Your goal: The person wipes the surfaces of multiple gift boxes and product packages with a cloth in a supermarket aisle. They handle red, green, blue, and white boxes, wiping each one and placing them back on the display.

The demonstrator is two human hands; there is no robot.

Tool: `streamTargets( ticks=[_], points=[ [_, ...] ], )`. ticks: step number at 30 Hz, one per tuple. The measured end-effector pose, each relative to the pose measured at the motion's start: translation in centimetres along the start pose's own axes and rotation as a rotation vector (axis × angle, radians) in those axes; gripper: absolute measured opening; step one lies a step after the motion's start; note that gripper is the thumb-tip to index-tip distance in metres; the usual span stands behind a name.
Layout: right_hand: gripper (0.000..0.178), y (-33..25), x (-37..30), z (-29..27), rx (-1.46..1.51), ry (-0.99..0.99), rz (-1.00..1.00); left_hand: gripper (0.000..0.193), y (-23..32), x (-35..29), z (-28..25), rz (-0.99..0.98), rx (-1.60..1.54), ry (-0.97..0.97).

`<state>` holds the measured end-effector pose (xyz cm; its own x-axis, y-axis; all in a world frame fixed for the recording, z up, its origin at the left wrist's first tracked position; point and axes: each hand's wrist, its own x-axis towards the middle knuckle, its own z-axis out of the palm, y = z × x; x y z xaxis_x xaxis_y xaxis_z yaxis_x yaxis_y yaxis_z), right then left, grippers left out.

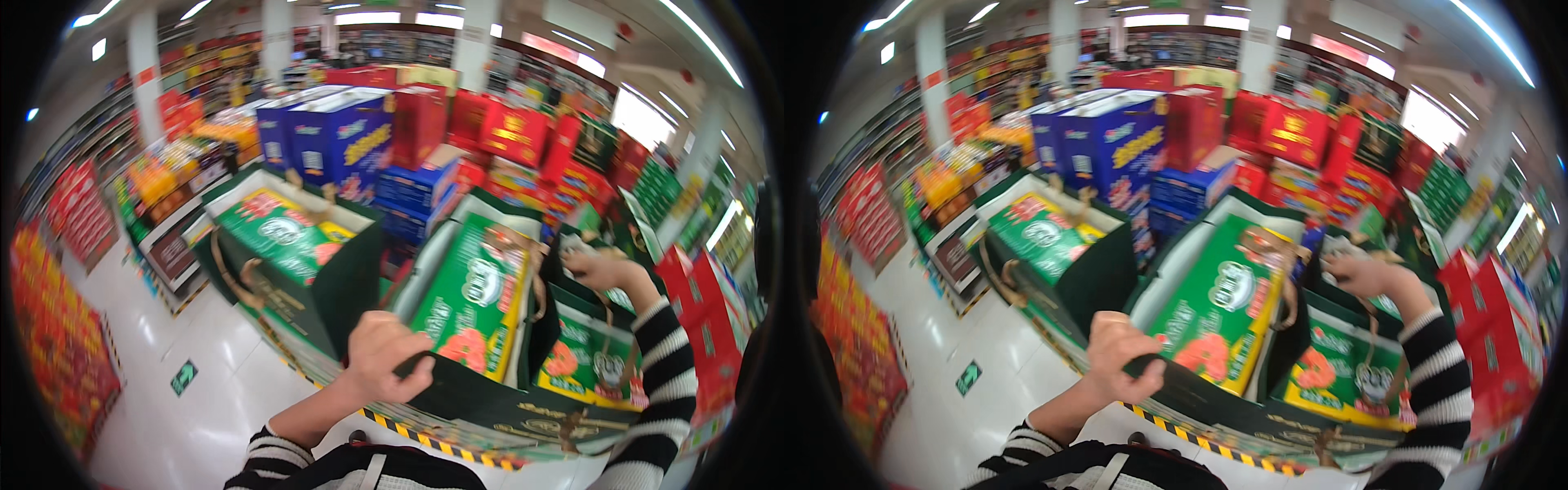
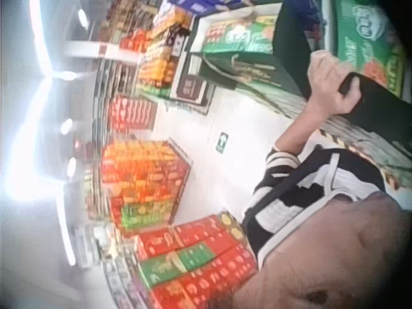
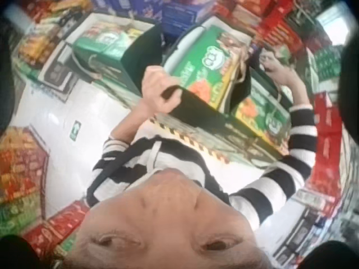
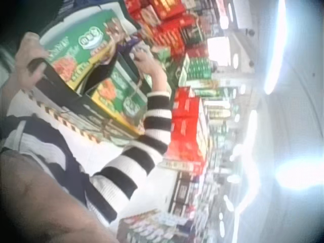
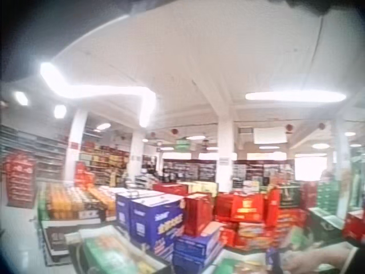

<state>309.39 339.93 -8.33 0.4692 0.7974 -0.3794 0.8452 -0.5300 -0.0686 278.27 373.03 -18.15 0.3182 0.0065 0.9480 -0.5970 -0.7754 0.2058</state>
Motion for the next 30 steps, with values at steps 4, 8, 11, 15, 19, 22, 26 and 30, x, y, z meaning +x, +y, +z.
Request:
streamTargets(
  ticks=[4,8,11,15,19,22,26,30],
  points=[
    [0.054,1.8,-4.0,1.4,0.154,0.142,0.021,0.033,-0.3,0.2,0.0,0.017,-0.030,0.012],
    [0.068,4.4,-11.0,4.0,0.201,0.156,0.364,0.032,-0.5,0.0,0.1,0.009,-0.057,0.027],
    [0.067,5.7,-16.0,5.4,0.292,0.143,0.660,0.031,-0.6,-0.2,0.2,0.011,-0.086,0.033],
    [0.046,7.1,-19.1,7.7,0.101,0.310,0.697,0.029,-0.8,-0.3,0.4,0.014,-0.124,0.044],
    [0.044,7.5,-17.9,8.3,0.084,0.543,0.831,0.031,-1.4,-0.3,0.7,0.031,-0.151,0.073],
    [0.048,4.7,-18.6,5.8,0.506,0.926,0.525,0.031,-1.6,-0.5,0.3,0.046,-0.137,0.044],
    [0.050,-4.1,-20.7,1.2,0.307,1.245,0.522,0.031,-1.5,-0.4,-0.3,0.099,-0.100,-0.021],
    [0.045,-15.1,-20.4,2.0,0.500,1.109,0.352,0.032,-1.1,-0.4,-0.1,0.117,-0.082,-0.034]
  ],
)
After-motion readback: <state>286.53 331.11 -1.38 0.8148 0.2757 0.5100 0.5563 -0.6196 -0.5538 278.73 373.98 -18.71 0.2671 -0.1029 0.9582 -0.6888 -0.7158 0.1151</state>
